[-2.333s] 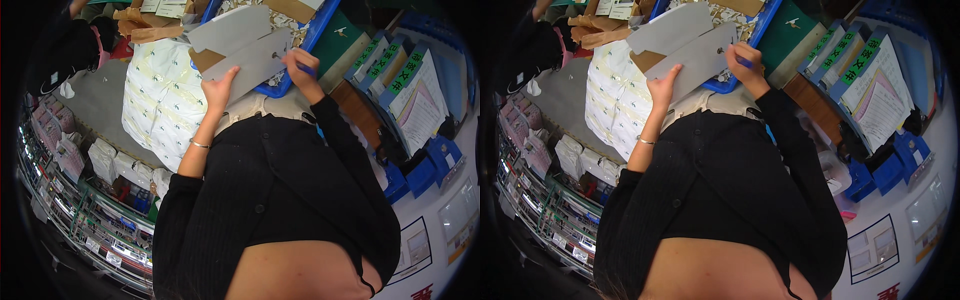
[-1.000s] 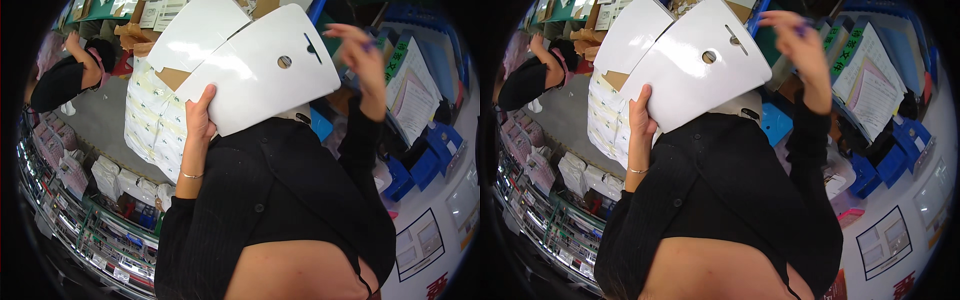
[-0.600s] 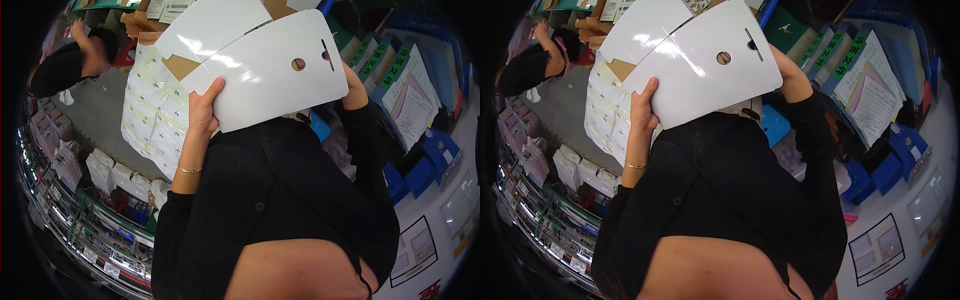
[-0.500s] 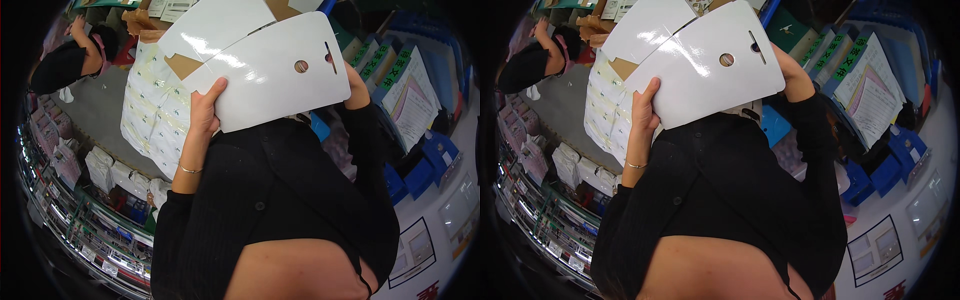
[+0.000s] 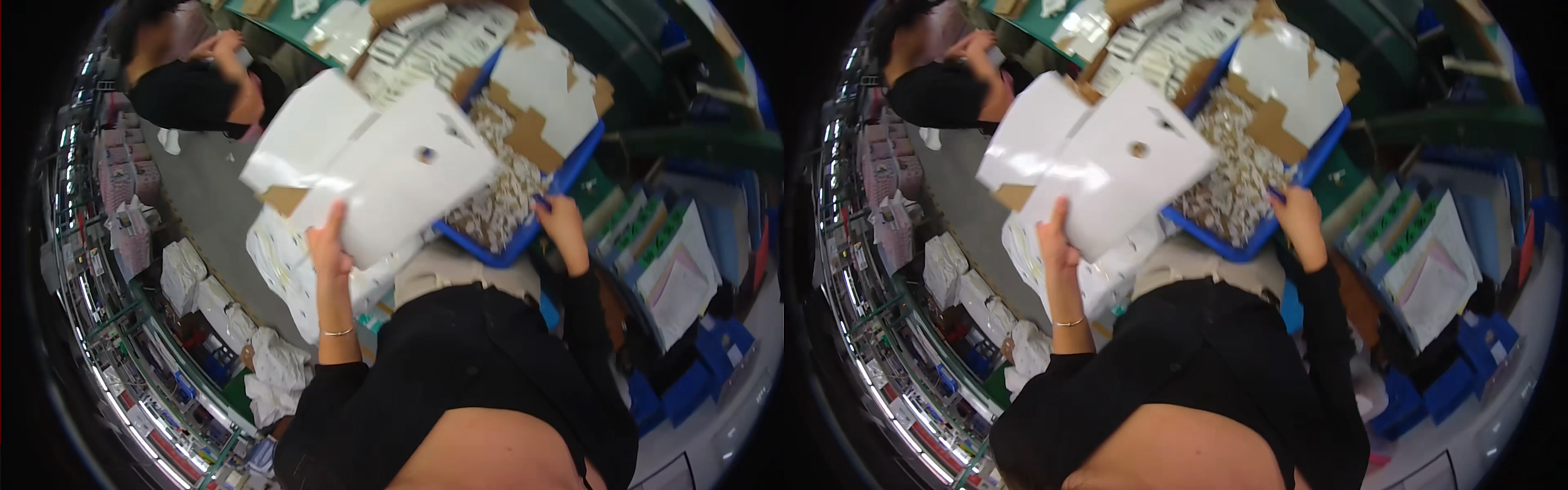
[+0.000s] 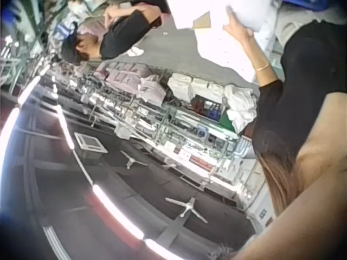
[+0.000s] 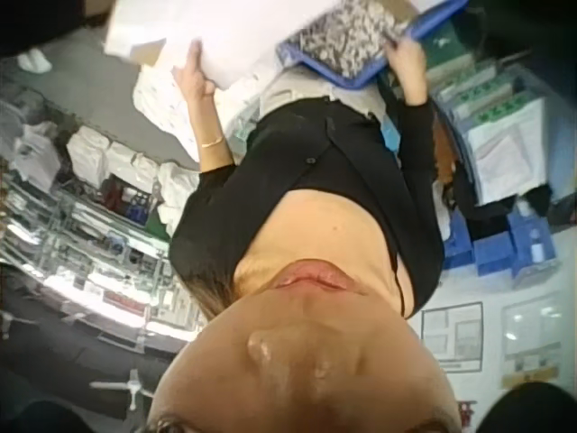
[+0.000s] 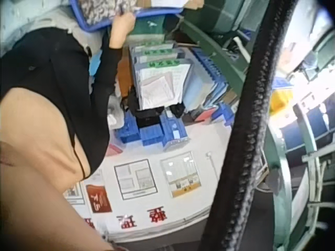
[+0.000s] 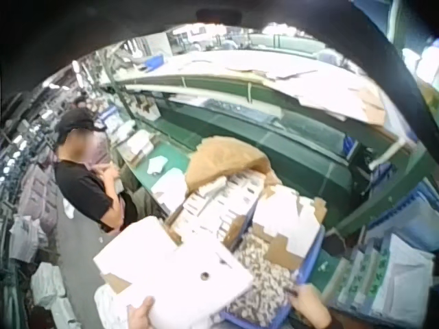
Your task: Marking cardboard packaging materials with a pen and stacking them for assembly.
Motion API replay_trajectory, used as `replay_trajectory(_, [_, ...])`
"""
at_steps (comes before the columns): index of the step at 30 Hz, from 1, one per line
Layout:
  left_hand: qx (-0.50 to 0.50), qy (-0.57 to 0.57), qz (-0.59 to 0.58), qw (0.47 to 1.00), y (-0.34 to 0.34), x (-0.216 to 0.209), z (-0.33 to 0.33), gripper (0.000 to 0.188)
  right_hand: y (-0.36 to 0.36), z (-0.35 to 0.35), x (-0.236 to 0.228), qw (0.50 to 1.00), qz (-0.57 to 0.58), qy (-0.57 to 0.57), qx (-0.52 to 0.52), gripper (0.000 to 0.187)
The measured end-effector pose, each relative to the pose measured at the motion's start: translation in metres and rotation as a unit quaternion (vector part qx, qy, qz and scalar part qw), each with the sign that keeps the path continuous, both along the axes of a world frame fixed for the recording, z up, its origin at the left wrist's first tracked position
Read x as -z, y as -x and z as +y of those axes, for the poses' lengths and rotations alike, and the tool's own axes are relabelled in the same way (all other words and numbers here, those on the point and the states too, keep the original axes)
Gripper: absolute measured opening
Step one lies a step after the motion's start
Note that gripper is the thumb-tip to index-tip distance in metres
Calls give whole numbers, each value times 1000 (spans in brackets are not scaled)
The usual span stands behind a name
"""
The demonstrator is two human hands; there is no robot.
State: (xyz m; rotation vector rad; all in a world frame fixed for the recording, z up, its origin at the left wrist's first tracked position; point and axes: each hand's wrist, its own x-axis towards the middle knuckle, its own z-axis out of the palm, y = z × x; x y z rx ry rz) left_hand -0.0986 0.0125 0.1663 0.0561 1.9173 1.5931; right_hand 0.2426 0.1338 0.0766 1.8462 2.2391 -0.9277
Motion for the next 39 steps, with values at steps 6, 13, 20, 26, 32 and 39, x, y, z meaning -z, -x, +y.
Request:
replay_trajectory(6, [-176, -103, 137, 969, 175, 3, 140, 35, 29, -20, -38, 995, 92, 18, 37, 28])
replay_trajectory(13, [-67, 86, 149, 983, 226, 124, 312, 67, 35, -27, -34, 980, 85, 85, 156, 27])
replay_trajectory(20, [56, 401, 340, 848, 184, 213, 333, 97, 32, -37, -44, 959, 41, 129, 250, 26])
replay_trajectory(26, [-30, 190, 724, 662, 211, 141, 357, 77, 37, -5, -40, 969, 96, 80, 212, 24])
replay_trajectory(32, [606, -167, 422, 654, -34, 45, 305, 47, 1, 78, 18, 924, 175, -204, 271, 32])
replay_trajectory(39, [533, 54, 463, 706, -128, 138, 348, 61, 16, 154, 38, 894, 171, -110, 399, 47])
